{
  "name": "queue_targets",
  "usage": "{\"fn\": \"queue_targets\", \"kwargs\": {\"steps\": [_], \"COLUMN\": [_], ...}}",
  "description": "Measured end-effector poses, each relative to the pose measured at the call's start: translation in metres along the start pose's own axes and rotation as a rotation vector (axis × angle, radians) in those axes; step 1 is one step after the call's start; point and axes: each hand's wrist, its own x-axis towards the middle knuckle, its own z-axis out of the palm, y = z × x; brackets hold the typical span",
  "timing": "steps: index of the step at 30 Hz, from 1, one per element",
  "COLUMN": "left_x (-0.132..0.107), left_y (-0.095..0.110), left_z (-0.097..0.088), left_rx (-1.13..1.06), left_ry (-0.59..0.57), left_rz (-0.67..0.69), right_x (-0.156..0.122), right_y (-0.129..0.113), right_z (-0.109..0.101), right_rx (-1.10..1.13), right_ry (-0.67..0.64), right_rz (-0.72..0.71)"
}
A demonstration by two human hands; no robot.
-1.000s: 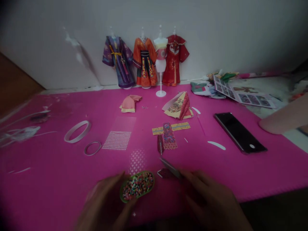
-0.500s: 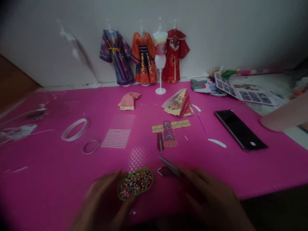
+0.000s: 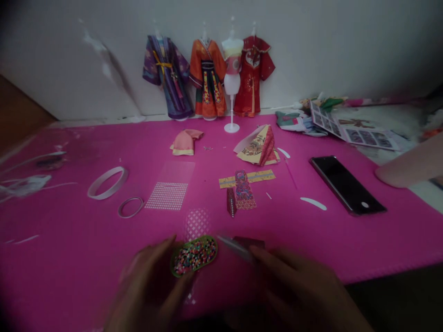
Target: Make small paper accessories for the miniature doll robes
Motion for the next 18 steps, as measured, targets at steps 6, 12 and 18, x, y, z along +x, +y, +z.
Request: {"fn": "queue_targets", "kwargs": {"steps": [6,12,18], "left_x": [-0.006,-0.008,-0.008], "left_y": [-0.008,-0.007,-0.009], "left_z": [0.007,0.008,0.008], "left_rx": [0.014,-0.023,-0.043], "left_ry": [-0.019,-0.030,-0.058], "left_rz": [0.025,-0.025,-0.017], "right_x": [0.022,0.047,0.049], "right_y": [-0.023,-0.034,-0.032], "right_z": [-0.012,-0.016,-0.018], "right_rx": [0.000,-0.109,-0.209], "right_ry": [-0.142,-0.131,-0.112], "right_rz": [-0.183,-0.320,-0.368]}}
